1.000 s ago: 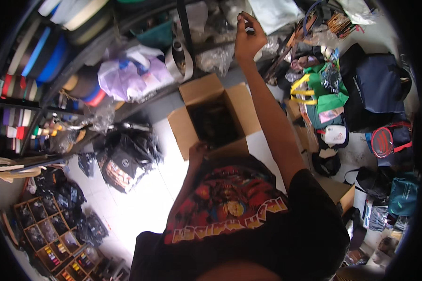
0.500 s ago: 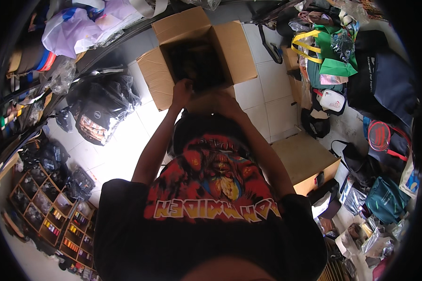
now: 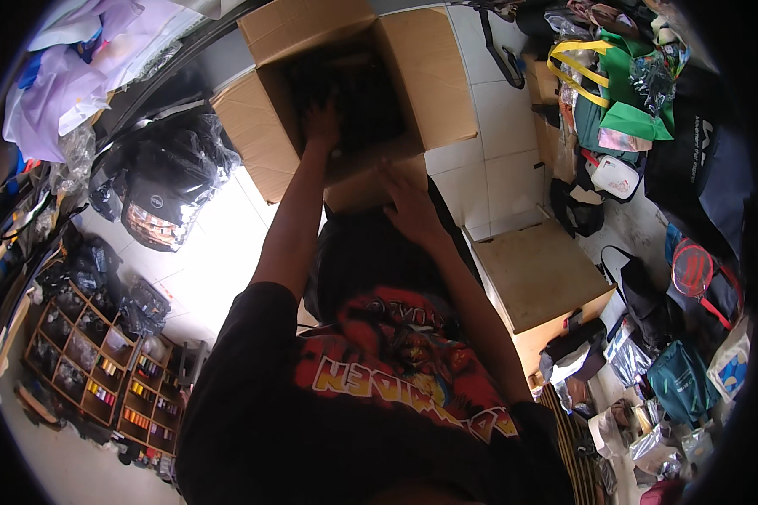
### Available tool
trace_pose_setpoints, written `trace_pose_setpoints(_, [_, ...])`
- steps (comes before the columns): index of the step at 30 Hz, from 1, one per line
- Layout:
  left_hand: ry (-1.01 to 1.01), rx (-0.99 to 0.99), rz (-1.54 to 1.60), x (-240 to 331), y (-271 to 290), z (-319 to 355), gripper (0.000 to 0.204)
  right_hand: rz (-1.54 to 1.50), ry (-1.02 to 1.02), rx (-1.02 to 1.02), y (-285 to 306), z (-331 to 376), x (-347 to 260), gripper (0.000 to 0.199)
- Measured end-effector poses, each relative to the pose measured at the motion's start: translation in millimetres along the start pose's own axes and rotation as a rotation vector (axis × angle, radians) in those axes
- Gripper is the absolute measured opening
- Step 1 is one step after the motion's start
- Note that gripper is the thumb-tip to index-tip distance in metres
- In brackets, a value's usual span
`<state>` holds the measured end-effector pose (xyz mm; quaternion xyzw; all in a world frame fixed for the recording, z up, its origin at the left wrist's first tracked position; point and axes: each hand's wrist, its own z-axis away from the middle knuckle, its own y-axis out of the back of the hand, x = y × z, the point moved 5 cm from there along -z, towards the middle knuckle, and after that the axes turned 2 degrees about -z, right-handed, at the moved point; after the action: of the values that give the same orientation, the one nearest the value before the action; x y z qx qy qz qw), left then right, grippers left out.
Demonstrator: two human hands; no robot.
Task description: The person repeatedly picks up rolls of ribbon from a cardboard box, briefly inspects them, and places them onto a nearby shelf. The person handles multiple ribbon rolls one at a time, moving them from the box to the shelf throughout the clip.
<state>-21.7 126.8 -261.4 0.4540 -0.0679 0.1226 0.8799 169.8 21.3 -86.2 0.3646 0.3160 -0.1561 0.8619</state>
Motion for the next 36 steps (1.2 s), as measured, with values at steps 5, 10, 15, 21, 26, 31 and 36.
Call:
trace_pose_setpoints(5, [-0.095,-0.084,-0.226,-36.9,-76.6,-14.8,0.041,0.012,0.056,0.023,-4.0,-1.1,2.0,0.085])
trace_pose_setpoints(10, [-0.06,-0.216,-0.171,-13.1,-44.5,3.8,0.031,-0.011,-0.002,0.0,-3.0,-0.9,5.8,0.083])
trace_pose_setpoints(15, [-0.203,0.099,-0.26,5.6,-39.0,47.0,0.026,-0.039,0.016,0.017,-1.2,-5.0,4.1,0.081])
trace_pose_setpoints(21, [-0.134,0.02,-0.095,7.4,-27.7,80.0,0.023,0.012,0.091,0.127,-16.9,-2.4,16.4,0.072])
trace_pose_setpoints(26, [-0.145,0.023,-0.115,26.7,18.6,77.9,0.019,-0.063,0.069,0.163,-2.8,-9.0,8.1,0.056])
trace_pose_setpoints(31, [-0.2,0.455,-0.434,17.1,-16.6,56.0,0.017,-0.045,-0.027,0.188,3.3,-27.0,7.6,0.035])
trace_pose_setpoints(36, [-0.161,-0.026,0.107,9.9,-20.5,7.4,0.025,-0.16,-0.217,0.131,21.3,-68.5,6.6,0.027])
